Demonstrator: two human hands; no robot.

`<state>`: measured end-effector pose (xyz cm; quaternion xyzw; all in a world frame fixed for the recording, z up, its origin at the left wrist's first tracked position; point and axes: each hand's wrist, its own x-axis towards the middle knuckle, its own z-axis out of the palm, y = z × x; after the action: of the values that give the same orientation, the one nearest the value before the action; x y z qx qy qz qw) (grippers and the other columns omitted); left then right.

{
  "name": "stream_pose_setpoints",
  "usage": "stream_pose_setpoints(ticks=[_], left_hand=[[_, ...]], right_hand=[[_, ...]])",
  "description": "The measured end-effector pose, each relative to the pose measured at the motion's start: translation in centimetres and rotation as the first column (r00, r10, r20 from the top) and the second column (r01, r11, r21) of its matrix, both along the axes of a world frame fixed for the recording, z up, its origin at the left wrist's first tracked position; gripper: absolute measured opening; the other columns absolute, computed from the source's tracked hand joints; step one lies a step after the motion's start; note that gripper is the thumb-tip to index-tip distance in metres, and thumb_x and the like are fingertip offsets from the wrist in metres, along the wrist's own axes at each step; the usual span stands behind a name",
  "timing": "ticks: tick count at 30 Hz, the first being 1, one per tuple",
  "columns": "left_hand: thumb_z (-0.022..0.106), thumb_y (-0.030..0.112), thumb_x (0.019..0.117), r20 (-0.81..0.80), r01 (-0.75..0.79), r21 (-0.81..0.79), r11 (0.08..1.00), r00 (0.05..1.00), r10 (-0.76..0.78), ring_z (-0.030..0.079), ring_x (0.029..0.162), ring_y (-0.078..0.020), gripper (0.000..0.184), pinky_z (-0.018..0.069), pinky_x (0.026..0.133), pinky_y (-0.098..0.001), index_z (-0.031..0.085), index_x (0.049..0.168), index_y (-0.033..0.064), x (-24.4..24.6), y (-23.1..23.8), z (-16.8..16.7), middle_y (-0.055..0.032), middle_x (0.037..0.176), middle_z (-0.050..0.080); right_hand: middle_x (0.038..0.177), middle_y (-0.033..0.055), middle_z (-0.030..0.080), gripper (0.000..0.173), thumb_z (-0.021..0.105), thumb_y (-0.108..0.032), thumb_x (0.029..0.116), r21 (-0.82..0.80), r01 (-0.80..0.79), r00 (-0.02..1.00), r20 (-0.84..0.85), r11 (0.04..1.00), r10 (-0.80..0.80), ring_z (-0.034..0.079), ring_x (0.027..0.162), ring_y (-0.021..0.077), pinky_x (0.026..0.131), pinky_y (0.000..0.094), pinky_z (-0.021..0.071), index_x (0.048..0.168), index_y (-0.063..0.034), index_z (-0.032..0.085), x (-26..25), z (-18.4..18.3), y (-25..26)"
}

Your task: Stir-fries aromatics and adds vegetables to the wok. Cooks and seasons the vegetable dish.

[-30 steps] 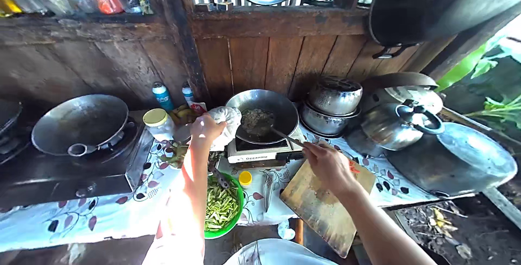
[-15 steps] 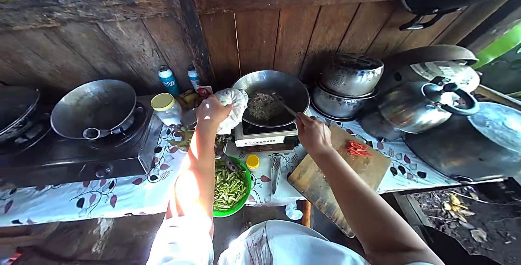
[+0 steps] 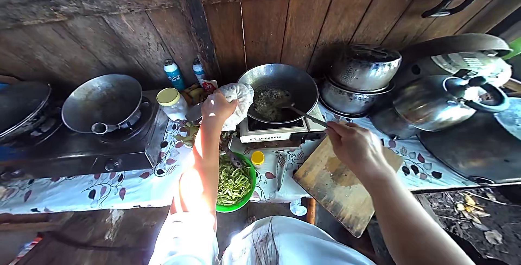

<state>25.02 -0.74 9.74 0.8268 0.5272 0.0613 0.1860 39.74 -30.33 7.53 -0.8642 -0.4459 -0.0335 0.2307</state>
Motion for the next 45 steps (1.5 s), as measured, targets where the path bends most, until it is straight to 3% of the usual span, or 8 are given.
stream_pose_setpoints(ticks=[7, 13, 17, 26, 31, 36, 41, 45], left_hand=[[0.067, 0.047, 0.0971, -0.004, -0.006, 0.001, 1.0, 1.0, 0.006, 0.061, 0.123, -0.0448, 0.068, 0.0472, 0.101, -0.0632, 0.054, 0.136, -0.0062, -0.1, 0.1, -0.2, -0.0304, 0.128, 0.063], [0.067, 0.046, 0.0974, 0.013, -0.009, -0.012, 1.0, 1.0, 0.009, 0.06, 0.123, -0.0464, 0.067, 0.0465, 0.1, -0.065, 0.054, 0.135, -0.0069, -0.2, 0.0, -0.2, -0.0312, 0.127, 0.062], [0.067, 0.046, 0.098, 0.002, -0.008, -0.013, 1.0, 1.0, 0.008, 0.06, 0.124, -0.0447, 0.065, 0.0464, 0.101, -0.064, 0.055, 0.135, -0.0063, -0.1, 0.0, -0.1, -0.0301, 0.128, 0.063], [0.067, 0.047, 0.0979, -0.02, 0.001, 0.001, 1.0, 1.0, -0.001, 0.06, 0.124, -0.0452, 0.067, 0.0458, 0.101, -0.0647, 0.054, 0.136, -0.007, 0.0, 0.1, -0.1, -0.0308, 0.128, 0.062], [0.066, 0.047, 0.0981, -0.021, 0.0, 0.001, 1.0, 1.0, 0.0, 0.061, 0.123, -0.0452, 0.066, 0.0467, 0.101, -0.0636, 0.055, 0.135, -0.0071, 0.0, -0.2, 0.0, -0.0299, 0.127, 0.063], [0.066, 0.047, 0.0982, -0.028, -0.004, -0.003, 1.0, 1.0, 0.004, 0.061, 0.122, -0.0454, 0.066, 0.0473, 0.1, -0.0634, 0.054, 0.134, -0.0074, 0.0, -0.2, 0.0, -0.0303, 0.126, 0.063], [0.067, 0.045, 0.0983, -0.007, 0.007, 0.005, 1.0, 1.0, -0.007, 0.06, 0.124, -0.0463, 0.066, 0.0455, 0.102, -0.065, 0.054, 0.135, -0.008, 0.0, -0.3, 0.1, -0.0315, 0.128, 0.062], [0.066, 0.046, 0.0982, -0.02, 0.009, 0.013, 1.0, 1.0, -0.008, 0.06, 0.123, -0.046, 0.066, 0.046, 0.101, -0.0646, 0.055, 0.134, -0.0075, 0.0, -0.2, 0.1, -0.0314, 0.127, 0.062]], right_hand=[[0.108, 0.0287, 0.07, 0.036, 0.049, -0.025, 0.1101, 0.02, 0.036, 0.997, -0.07, 0.999, -0.035, 0.07, 0.097, 0.0493, 0.079, 0.0661, 0.0532, 0.132, -0.0047, 0.068, 2.6, -4.1, 7.4], [0.102, 0.0253, 0.073, 0.029, 0.055, -0.019, 0.1072, 0.041, -0.097, 0.995, -0.033, 0.994, 0.098, 0.071, 0.091, 0.047, 0.076, 0.067, 0.0533, 0.124, -0.0043, 0.073, 0.8, -0.7, 0.7], [0.082, 0.021, 0.071, 0.03, 0.054, -0.021, 0.1033, 0.086, -0.143, 0.982, 0.136, 0.986, 0.13, 0.07, 0.07, 0.0418, 0.059, 0.0607, 0.0531, 0.113, -0.0036, 0.077, -0.5, 1.0, -3.1], [0.104, 0.0291, 0.071, 0.034, 0.05, -0.022, 0.1093, 0.05, 0.017, 0.998, -0.054, 0.999, -0.015, 0.07, 0.093, 0.05, 0.075, 0.0662, 0.0533, 0.129, -0.0026, 0.07, 2.1, -3.8, 6.1], [0.106, 0.0274, 0.071, 0.031, 0.053, -0.02, 0.1084, 0.007, -0.007, 0.997, -0.071, 1.0, 0.007, 0.07, 0.095, 0.0489, 0.076, 0.0674, 0.0531, 0.128, -0.0041, 0.07, 1.5, -2.0, 2.6], [0.088, 0.0238, 0.072, 0.027, 0.057, -0.018, 0.1038, 0.065, -0.074, 0.992, 0.104, 0.995, 0.067, 0.07, 0.076, 0.0457, 0.063, 0.0654, 0.0522, 0.115, -0.0038, 0.077, 1.6, 0.3, -3.3], [0.103, 0.0286, 0.07, 0.029, 0.053, -0.019, 0.1077, -0.019, 0.04, 0.999, -0.033, 0.999, -0.041, 0.069, 0.093, 0.0506, 0.074, 0.069, 0.0517, 0.124, -0.0026, 0.072, 2.9, -1.7, 1.2], [0.107, 0.03, 0.069, 0.033, 0.052, -0.021, 0.1088, 0.033, 0.005, 0.997, -0.071, 0.999, -0.003, 0.069, 0.093, 0.0509, 0.075, 0.0671, 0.053, 0.131, -0.0015, 0.068, 2.8, -4.2, 4.6]])
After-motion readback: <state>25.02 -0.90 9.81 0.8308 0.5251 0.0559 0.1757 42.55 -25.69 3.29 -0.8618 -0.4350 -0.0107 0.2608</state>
